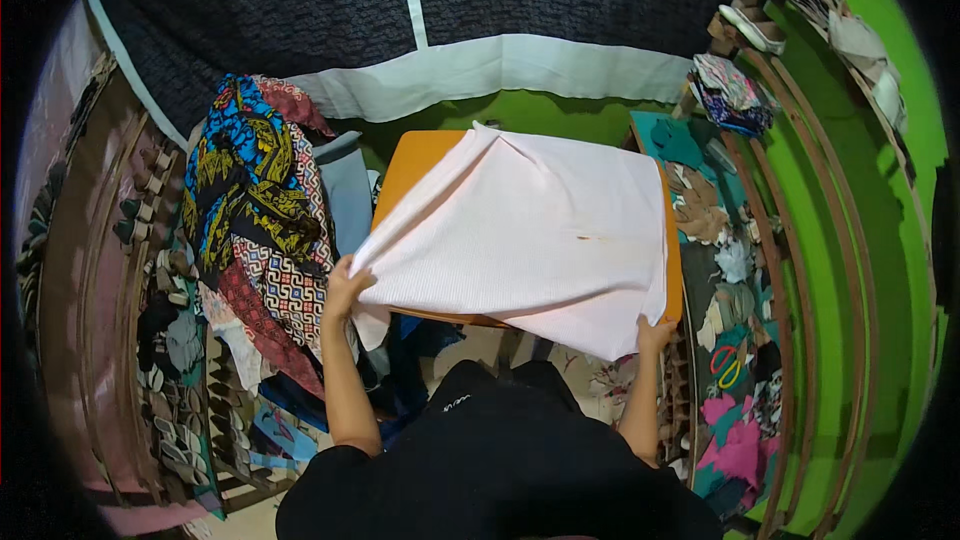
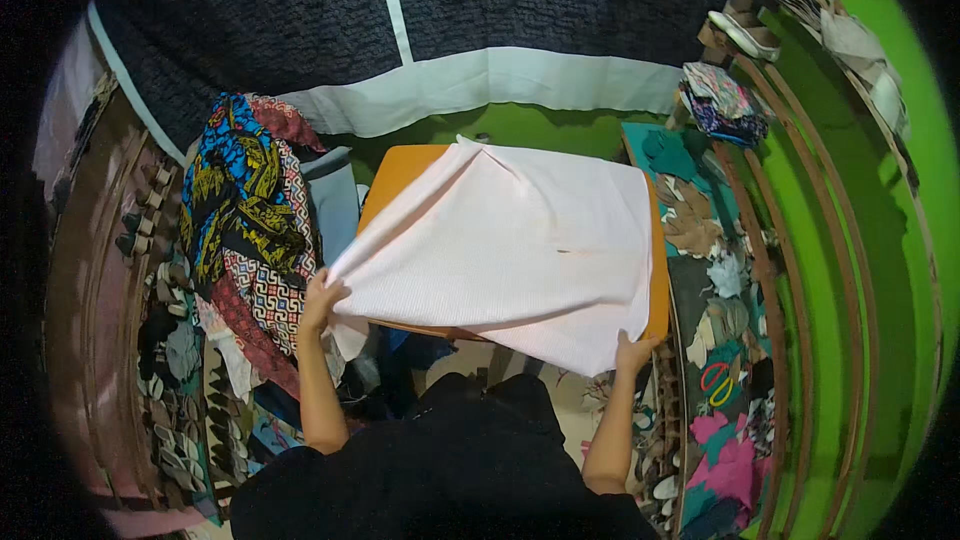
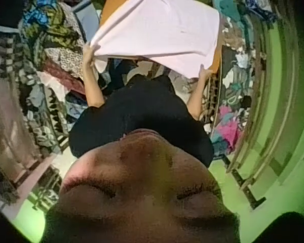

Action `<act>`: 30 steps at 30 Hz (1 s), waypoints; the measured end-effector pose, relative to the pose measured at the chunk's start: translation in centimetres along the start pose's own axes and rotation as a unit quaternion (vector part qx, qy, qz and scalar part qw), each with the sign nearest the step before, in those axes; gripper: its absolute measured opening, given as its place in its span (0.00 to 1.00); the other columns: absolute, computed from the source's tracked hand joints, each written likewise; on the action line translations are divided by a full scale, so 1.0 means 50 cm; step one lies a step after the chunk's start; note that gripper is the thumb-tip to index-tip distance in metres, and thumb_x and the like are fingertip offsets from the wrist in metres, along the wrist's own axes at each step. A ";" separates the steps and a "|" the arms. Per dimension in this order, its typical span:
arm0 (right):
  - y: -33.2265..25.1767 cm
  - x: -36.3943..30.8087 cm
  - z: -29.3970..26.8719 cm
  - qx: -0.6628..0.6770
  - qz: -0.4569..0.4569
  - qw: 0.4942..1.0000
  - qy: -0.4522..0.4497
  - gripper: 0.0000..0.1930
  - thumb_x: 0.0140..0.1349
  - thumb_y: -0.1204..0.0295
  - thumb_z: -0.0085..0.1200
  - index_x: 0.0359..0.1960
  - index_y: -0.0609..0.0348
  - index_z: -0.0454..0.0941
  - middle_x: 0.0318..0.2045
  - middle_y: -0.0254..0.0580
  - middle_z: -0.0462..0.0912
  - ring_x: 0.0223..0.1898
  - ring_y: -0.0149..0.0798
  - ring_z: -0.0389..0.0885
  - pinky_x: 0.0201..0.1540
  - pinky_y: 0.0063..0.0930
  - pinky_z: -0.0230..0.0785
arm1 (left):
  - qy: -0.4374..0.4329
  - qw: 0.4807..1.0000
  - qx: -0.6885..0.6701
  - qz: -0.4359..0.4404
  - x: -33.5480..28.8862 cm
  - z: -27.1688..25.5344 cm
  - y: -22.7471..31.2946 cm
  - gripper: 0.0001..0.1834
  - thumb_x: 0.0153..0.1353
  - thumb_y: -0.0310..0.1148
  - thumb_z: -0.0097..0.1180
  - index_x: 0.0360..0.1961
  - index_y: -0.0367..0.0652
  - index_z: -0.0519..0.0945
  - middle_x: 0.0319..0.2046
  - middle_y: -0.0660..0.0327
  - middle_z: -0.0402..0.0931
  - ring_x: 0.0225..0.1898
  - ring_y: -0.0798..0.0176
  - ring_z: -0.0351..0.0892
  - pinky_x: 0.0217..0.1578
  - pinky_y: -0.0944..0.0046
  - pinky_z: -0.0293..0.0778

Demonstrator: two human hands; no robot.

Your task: The recorder folds several pieces of fabric and clothing items on a table and places them on a shelf.

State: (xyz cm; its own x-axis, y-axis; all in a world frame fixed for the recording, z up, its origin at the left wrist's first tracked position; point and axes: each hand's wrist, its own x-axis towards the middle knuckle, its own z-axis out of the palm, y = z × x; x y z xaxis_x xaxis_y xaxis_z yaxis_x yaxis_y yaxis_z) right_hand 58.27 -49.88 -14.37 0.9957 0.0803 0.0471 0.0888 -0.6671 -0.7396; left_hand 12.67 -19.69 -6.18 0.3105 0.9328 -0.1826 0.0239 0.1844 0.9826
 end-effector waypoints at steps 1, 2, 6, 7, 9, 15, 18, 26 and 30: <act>0.033 0.015 -0.019 0.015 -0.014 0.999 -0.048 0.24 0.41 0.69 0.59 0.38 0.75 0.69 0.32 0.48 0.75 0.34 0.43 0.74 0.38 0.33 0.65 | -0.026 0.998 -0.057 0.031 -0.003 0.001 0.030 0.25 0.44 0.31 0.58 0.44 0.33 0.65 0.34 0.59 0.71 0.33 0.67 0.72 0.35 0.70 0.69; 0.040 0.006 -0.042 0.010 -0.010 0.999 -0.045 0.24 0.41 0.69 0.59 0.38 0.75 0.69 0.32 0.48 0.75 0.34 0.43 0.74 0.38 0.33 0.65 | -0.048 0.991 -0.114 0.058 -0.012 -0.001 0.052 0.28 0.43 0.29 0.58 0.47 0.33 0.63 0.36 0.59 0.71 0.35 0.66 0.73 0.38 0.70 0.69; 0.060 -0.023 -0.117 0.027 0.059 0.923 -0.379 0.24 0.43 0.67 0.59 0.39 0.73 0.70 0.33 0.46 0.76 0.35 0.39 0.72 0.37 0.29 0.65 | -0.074 0.996 0.035 -0.038 -0.026 -0.031 0.052 0.26 0.41 0.26 0.60 0.44 0.33 0.68 0.34 0.58 0.73 0.33 0.66 0.74 0.34 0.69 0.70; 0.022 -0.041 -0.140 -0.089 0.125 0.903 -0.401 0.23 0.44 0.66 0.59 0.38 0.72 0.71 0.33 0.45 0.76 0.35 0.38 0.72 0.37 0.29 0.65 | -0.073 0.996 0.033 -0.039 -0.032 -0.048 0.023 0.26 0.41 0.26 0.60 0.44 0.33 0.68 0.34 0.58 0.73 0.33 0.66 0.74 0.34 0.69 0.70; 0.029 -0.043 -0.161 -0.202 0.189 0.870 -0.408 0.23 0.44 0.65 0.59 0.38 0.71 0.72 0.32 0.45 0.76 0.35 0.38 0.72 0.36 0.29 0.65 | -0.040 0.952 0.249 -0.175 -0.035 -0.080 -0.067 0.18 0.41 0.25 0.59 0.37 0.33 0.74 0.29 0.59 0.75 0.28 0.65 0.74 0.30 0.68 0.70; 0.143 -0.010 -0.212 0.081 0.106 0.944 -0.303 0.21 0.48 0.65 0.55 0.41 0.71 0.71 0.34 0.45 0.76 0.33 0.36 0.72 0.38 0.27 0.63 | -0.009 0.975 0.185 -0.124 -0.104 -0.115 -0.186 0.16 0.42 0.27 0.59 0.35 0.32 0.75 0.28 0.58 0.75 0.26 0.65 0.73 0.28 0.68 0.68; 0.041 -0.035 -0.286 0.144 0.098 0.928 -0.328 0.17 0.51 0.71 0.52 0.41 0.72 0.71 0.34 0.46 0.76 0.34 0.35 0.73 0.38 0.26 0.63 | 0.043 0.971 0.203 -0.116 -0.158 -0.126 -0.182 0.17 0.43 0.27 0.59 0.36 0.30 0.74 0.29 0.56 0.75 0.30 0.64 0.73 0.31 0.68 0.68; 0.231 0.033 -0.314 0.075 0.003 0.969 -0.236 0.20 0.45 0.72 0.58 0.38 0.74 0.70 0.32 0.45 0.77 0.31 0.34 0.74 0.35 0.26 0.65 | 0.155 0.946 0.235 -0.160 -0.302 -0.072 -0.241 0.14 0.45 0.32 0.57 0.29 0.29 0.76 0.17 0.60 0.73 0.20 0.65 0.71 0.23 0.65 0.66; 0.252 0.021 -0.321 0.073 -0.054 0.983 -0.160 0.20 0.43 0.68 0.61 0.31 0.74 0.73 0.25 0.46 0.78 0.27 0.34 0.74 0.32 0.26 0.65 | 0.271 0.935 0.215 0.073 -0.365 -0.095 -0.353 0.13 0.47 0.34 0.58 0.28 0.33 0.76 0.27 0.61 0.72 0.24 0.69 0.69 0.22 0.69 0.66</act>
State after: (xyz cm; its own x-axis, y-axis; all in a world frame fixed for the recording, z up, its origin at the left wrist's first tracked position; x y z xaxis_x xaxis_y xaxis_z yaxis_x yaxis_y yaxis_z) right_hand 60.89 -70.10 -12.88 0.9190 0.3887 -0.0655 0.1651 -0.5304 -0.8315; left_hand 2.05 -38.49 -20.37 -0.1844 0.9798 0.0775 0.4351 0.0106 0.9003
